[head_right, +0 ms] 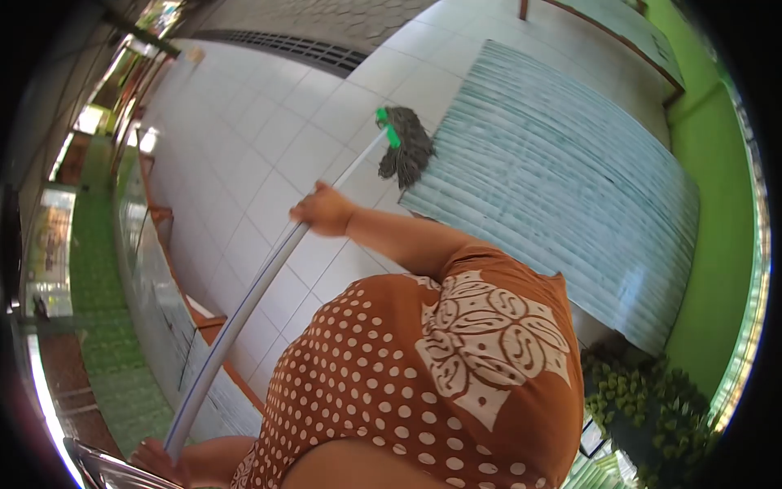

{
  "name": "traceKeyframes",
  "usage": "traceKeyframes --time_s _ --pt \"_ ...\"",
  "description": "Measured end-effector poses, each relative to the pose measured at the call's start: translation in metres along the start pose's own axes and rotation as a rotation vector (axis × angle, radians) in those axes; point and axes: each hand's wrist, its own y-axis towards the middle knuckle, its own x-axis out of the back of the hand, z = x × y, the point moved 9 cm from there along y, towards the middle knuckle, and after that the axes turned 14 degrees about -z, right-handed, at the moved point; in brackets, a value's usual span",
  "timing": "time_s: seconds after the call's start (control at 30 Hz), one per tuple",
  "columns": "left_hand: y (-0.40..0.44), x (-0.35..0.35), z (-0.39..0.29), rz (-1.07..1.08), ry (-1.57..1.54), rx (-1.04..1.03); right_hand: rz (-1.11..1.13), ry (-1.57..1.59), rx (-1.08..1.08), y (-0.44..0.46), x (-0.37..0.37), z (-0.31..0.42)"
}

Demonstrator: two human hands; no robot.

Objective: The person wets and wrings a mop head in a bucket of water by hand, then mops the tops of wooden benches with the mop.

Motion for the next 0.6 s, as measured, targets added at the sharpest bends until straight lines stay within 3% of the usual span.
traceKeyframes --time_s 0.03,0.07,0.17,0.27,0.33,0.4,0.43,0.6 --pt "0.001 0.007 0.011 0.045 0.106 0.054 0.125 -0.135 -0.018 0.016 -0.005 -0.014" --pt "0.0 0.014 0.023 0.097 0.213 0.104 0.004 -0.085 -0.028 0.029 0.002 -0.024" --pt "-0.001 0.067 0.07 0.264 0.631 0.525 -0.055 -0.143 -0.054 0.057 -0.009 -0.048" --pt "0.03 0.159 0.089 0.164 -0.355 0.071 -0.188 -0.17 0.005 0.105 0.008 -0.044" --pt "0.054 0.229 0.126 -0.247 -0.423 -0.023 -0.254 -0.263 0.044 0.128 0.014 -0.042" --pt "0.077 0.27 0.19 -0.394 -0.603 0.118 -0.254 -0.35 0.031 0.133 0.015 -0.043" --pt "0.089 0.275 0.228 -0.359 -0.64 0.216 -0.222 -0.392 0.004 0.131 0.013 -0.047" --pt "0.1 0.218 0.463 -0.215 -0.611 0.772 0.096 -0.503 -0.55 0.021 -0.028 -0.153"
